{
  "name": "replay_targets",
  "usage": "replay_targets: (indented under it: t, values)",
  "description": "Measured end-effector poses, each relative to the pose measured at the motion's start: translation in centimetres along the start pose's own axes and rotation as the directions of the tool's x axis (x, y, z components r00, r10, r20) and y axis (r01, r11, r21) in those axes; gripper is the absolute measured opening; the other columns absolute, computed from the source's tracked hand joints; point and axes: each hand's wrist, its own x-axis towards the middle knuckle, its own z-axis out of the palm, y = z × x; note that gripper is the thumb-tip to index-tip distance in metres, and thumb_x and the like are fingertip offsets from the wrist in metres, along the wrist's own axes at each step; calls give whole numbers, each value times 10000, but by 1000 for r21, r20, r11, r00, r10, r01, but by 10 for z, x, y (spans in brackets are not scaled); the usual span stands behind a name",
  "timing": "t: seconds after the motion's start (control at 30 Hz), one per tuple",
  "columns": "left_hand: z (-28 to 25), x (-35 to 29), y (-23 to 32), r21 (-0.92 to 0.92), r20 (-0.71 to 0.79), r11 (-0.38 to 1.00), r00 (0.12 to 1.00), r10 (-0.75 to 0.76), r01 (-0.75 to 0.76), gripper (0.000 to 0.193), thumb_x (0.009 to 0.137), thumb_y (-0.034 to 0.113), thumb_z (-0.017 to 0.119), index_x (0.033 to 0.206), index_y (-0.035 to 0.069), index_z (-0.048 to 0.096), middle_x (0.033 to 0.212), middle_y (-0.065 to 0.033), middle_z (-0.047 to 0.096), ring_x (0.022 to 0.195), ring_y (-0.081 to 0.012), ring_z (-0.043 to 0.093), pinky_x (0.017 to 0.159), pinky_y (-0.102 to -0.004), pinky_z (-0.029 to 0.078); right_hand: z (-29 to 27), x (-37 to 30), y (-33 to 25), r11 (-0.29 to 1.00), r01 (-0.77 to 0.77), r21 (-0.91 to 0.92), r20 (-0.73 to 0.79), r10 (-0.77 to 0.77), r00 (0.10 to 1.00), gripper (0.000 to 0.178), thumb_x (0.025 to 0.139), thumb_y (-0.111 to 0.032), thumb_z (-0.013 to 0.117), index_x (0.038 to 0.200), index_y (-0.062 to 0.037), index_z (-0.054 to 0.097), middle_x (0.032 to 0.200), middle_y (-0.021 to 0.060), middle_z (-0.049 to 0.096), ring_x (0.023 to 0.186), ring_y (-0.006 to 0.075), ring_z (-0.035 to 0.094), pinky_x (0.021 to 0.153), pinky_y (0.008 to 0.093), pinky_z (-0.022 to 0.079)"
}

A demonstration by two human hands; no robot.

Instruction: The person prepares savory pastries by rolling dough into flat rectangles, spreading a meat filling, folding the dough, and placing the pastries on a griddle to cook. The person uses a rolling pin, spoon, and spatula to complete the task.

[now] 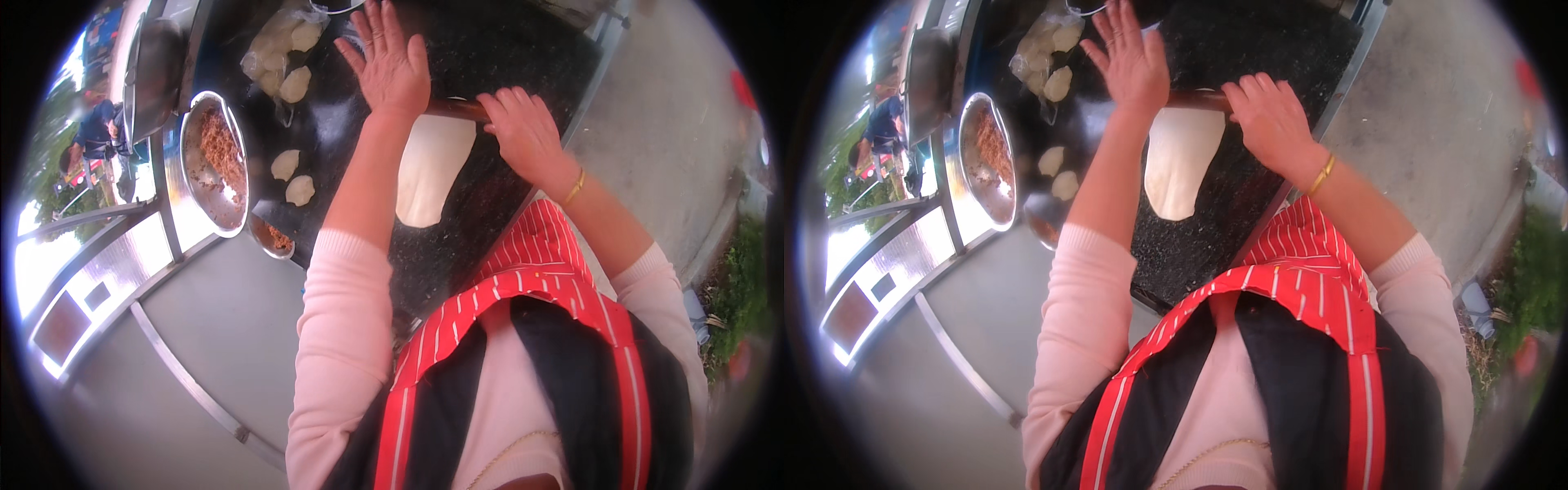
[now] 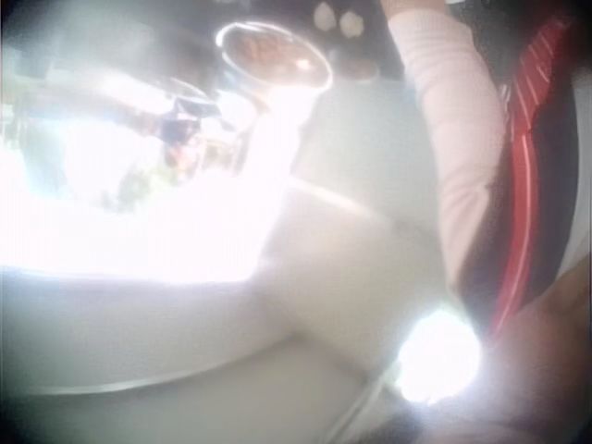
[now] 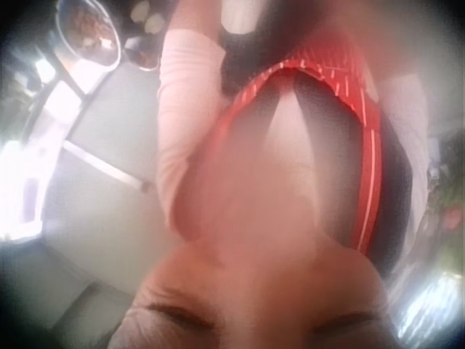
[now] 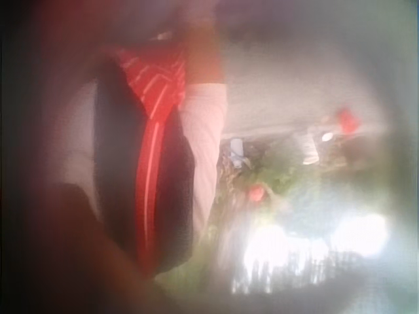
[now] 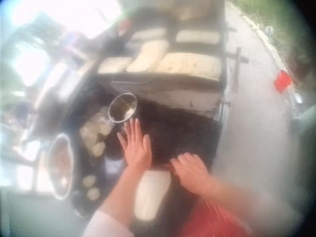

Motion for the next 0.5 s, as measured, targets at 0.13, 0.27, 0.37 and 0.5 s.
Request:
replay_targets:
  t: [0.13,0.27,0.37,0.5]
  values:
    - [-21,-85,-10,-73,43,992,993,107,-104,676,1042,376,389,1622,59,248,1695,-165,223,1578,-366,146,1248,-595,8,16,-47,-48,1000,18,2,27,-18,999,413,872,-112,630,1273,-18,603,1045,76,591,1021,250,567,824,402,440]
    - [-44,-155,-8,-56,280,992,952,121,-109,636,1037,332,403,1596,42,315,1677,-184,259,1568,-399,163,1249,-598,47,27,-89,-84,999,33,-19,15,-32,999,467,898,-120,583,1349,2,564,1126,99,583,1025,256,554,830,387,438]
    - [-65,-203,-21,74,391,987,915,103,-143,615,1036,335,407,1578,48,358,1671,-165,284,1562,-406,180,1247,-601,68,37,-114,-110,1000,17,19,62,-18,998,496,894,-125,599,1366,19,549,1173,116,583,1037,270,552,837,384,445]
    - [-70,-240,-42,-43,284,985,944,170,-164,578,1019,328,453,1532,62,440,1642,-144,359,1557,-373,221,1244,-613,67,40,-129,-129,999,31,22,31,-31,999,509,880,-111,622,1363,30,547,1159,123,579,1025,288,554,829,396,453]
